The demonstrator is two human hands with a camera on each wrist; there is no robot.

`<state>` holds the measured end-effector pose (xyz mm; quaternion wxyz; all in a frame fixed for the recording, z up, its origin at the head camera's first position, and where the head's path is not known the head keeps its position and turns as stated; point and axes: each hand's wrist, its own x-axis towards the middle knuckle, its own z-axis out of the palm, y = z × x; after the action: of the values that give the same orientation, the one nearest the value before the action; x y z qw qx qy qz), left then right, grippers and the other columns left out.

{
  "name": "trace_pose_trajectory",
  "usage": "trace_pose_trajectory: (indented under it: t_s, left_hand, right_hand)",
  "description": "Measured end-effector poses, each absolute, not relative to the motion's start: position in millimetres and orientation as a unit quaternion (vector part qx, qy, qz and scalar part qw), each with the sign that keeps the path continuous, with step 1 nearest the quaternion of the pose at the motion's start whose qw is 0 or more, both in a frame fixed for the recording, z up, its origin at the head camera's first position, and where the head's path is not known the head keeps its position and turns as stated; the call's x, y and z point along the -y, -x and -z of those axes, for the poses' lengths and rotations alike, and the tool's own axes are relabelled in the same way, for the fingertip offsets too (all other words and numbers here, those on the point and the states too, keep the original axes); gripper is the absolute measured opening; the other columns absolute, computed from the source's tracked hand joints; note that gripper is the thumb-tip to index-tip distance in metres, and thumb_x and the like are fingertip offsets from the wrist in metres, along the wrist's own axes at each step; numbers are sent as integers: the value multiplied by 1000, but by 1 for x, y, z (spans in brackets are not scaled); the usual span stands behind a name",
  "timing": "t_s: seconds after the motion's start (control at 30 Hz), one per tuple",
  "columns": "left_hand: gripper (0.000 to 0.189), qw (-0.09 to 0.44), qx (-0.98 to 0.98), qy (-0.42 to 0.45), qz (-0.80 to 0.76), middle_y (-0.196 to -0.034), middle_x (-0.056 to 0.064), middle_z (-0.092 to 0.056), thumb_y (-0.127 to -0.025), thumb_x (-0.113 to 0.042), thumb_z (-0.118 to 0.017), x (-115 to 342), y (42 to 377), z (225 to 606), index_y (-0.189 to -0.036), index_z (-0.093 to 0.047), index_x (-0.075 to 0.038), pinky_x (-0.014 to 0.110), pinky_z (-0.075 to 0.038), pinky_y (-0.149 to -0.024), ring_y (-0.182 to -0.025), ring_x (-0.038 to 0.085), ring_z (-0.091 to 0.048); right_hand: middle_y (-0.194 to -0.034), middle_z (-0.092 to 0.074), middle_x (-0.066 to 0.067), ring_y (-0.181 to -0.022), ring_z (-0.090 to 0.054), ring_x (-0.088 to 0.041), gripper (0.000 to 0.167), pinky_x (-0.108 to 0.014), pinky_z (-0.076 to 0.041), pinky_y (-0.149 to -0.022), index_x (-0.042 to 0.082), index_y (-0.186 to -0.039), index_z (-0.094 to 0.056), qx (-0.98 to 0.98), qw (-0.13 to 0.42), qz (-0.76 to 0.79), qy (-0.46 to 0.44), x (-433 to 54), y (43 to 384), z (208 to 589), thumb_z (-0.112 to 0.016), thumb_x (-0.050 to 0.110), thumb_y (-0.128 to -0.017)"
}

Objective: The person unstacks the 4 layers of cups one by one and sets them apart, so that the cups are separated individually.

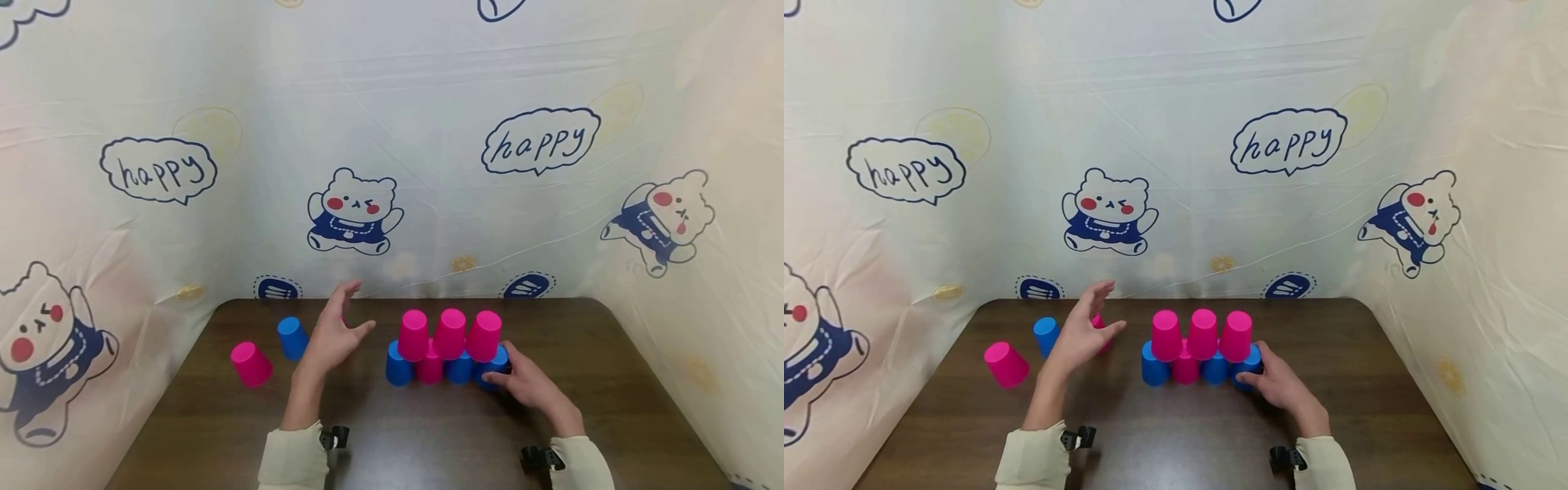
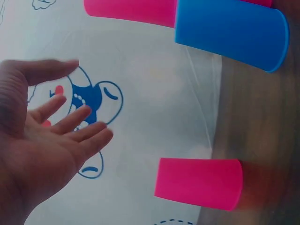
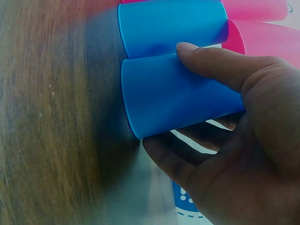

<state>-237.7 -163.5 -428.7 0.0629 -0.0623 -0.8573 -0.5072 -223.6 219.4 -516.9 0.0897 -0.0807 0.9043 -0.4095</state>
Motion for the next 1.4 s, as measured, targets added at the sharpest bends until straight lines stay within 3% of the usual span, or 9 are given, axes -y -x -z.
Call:
trace_pose_trajectory:
  t_s: [0.23,0.47,0.8,1.07,1.4]
  left_hand:
    - [86,26,849,112,515,-165,5,-42,-88,-13,-85,149,230,421,-160,-39,-23,57,-43,-118,-154,38,-38]
    - [87,27,846,130,517,-161,2,-47,-84,-13,-89,132,230,422,-158,-44,-23,55,-44,-117,-152,32,-42]
    - [96,4,843,169,511,-157,3,-49,-80,-23,-93,109,230,433,-160,-40,-22,57,-48,-114,-148,28,-45]
    - [91,-3,843,178,508,-156,10,-51,-83,-20,-91,100,231,439,-159,-40,-17,58,-51,-111,-144,34,-50]
    - [83,-27,838,163,520,-146,11,-58,-88,-9,-85,96,231,444,-157,-40,-18,50,-58,-103,-132,33,-60]
  right_hand:
    - [-129,-65,-13,-114,-62,-30,57,-63,-50,-107,8,-140,-49,-904,91,411,77,-220,223,518,-79,26,-95]
    - [-128,-65,-13,-113,-62,-29,57,-62,-51,-105,9,-139,-49,-904,94,411,75,-221,223,519,-80,27,-95]
    - [-124,-66,-11,-108,-62,-28,54,-58,-53,-102,9,-137,-51,-903,87,413,81,-221,224,521,-80,25,-95]
    - [-124,-65,-11,-108,-61,-28,54,-56,-54,-101,10,-137,-50,-903,91,413,75,-220,224,519,-80,25,-95]
    - [-122,-65,-11,-106,-60,-27,54,-52,-54,-97,10,-137,-50,-903,96,413,73,-221,224,518,-80,26,-95]
